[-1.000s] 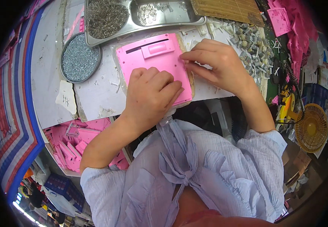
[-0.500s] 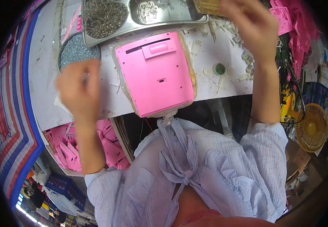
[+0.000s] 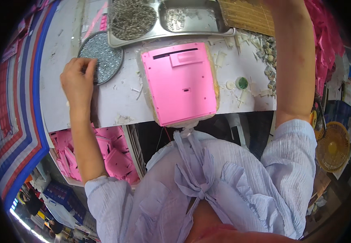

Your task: Assembling and soldering components inside a pink plastic electronic housing.

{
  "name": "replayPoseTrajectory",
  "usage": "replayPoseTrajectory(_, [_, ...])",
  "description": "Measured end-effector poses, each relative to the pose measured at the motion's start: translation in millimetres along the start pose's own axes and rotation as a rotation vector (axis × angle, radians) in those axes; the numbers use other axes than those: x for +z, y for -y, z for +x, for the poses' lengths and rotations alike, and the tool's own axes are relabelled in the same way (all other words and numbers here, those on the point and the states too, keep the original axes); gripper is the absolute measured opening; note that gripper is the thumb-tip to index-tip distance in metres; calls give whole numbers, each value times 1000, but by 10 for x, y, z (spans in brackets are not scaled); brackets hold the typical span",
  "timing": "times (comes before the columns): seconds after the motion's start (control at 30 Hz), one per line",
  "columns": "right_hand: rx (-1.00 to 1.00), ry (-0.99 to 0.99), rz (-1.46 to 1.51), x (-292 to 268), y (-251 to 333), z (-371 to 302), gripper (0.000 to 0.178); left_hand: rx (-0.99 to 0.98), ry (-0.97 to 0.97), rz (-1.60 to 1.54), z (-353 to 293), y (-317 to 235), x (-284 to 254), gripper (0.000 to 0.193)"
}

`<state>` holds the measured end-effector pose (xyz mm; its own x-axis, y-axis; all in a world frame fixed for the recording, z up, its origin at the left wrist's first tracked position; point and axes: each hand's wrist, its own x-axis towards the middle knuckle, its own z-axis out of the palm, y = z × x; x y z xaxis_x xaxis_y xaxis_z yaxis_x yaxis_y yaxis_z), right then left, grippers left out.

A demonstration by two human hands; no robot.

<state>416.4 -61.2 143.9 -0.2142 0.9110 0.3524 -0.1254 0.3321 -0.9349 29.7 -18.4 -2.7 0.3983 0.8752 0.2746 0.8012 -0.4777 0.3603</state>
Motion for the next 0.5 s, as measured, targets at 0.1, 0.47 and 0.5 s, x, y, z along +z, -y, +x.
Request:
replayPoseTrajectory(0.1, [-56,-121,129,246,-83,-412,36,61,-36,-224,-91,-294,9,14])
replayPoseTrajectory(0.47, [-131,-36,235,1150,139,-1197,31,575,211,-433,-606,-1548,-210,17])
replayPoseTrajectory(0.5, [-115,-45,248,1166,146,-1197,30,603,225,-436,-582,-1578,-220,17])
